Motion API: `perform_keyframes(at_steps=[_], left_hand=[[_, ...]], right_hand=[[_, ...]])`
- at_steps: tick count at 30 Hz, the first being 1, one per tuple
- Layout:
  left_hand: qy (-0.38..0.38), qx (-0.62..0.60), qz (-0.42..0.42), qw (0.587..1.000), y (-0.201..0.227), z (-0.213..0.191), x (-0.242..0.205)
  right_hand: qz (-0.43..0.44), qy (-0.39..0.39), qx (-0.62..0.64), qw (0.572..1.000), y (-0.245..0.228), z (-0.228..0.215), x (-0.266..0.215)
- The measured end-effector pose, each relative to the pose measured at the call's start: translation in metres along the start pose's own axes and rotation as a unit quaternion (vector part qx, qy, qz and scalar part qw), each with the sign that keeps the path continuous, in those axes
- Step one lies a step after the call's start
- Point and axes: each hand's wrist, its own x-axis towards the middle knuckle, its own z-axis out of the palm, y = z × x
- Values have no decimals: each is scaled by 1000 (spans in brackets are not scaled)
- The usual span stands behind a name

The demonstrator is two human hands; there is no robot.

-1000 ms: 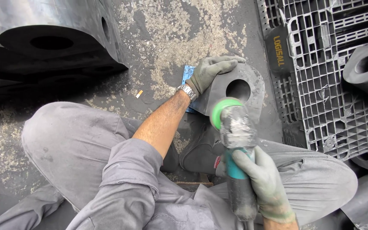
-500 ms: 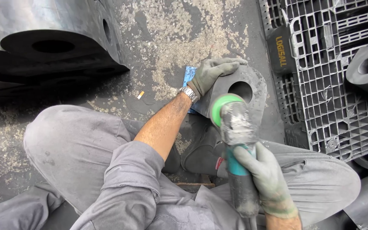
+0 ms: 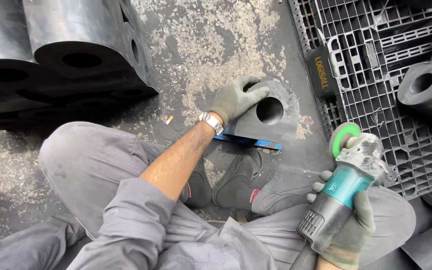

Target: Grinding the surface and edges of industrial rubber blocks using a handheld angle grinder.

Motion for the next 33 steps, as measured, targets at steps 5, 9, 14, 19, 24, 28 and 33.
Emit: perform_keyframes(at_steps=[5, 9, 14, 19, 24, 28, 33], left_hand=[[200, 152, -7, 968, 16, 43, -44], [186, 145, 7, 972, -13, 46, -26], [-23, 224, 103, 969, 4, 5, -3], [-237, 229, 218, 919, 17, 8, 49], [-342, 190, 211, 896, 34, 2, 49], [-171, 161, 206, 950, 25, -5, 38], [-32, 138, 172, 975, -8, 3, 27]], right_hand=[[61, -36, 36, 997, 10, -9, 2], [78, -44, 18, 996, 9, -16, -2], [54, -20, -100, 993, 5, 5, -6], [73, -31, -189, 979, 2, 9, -14], [105, -31, -232, 966, 9, 16, -24], [145, -38, -252, 956, 16, 18, -25], [173, -34, -250, 952, 22, 28, -27]])
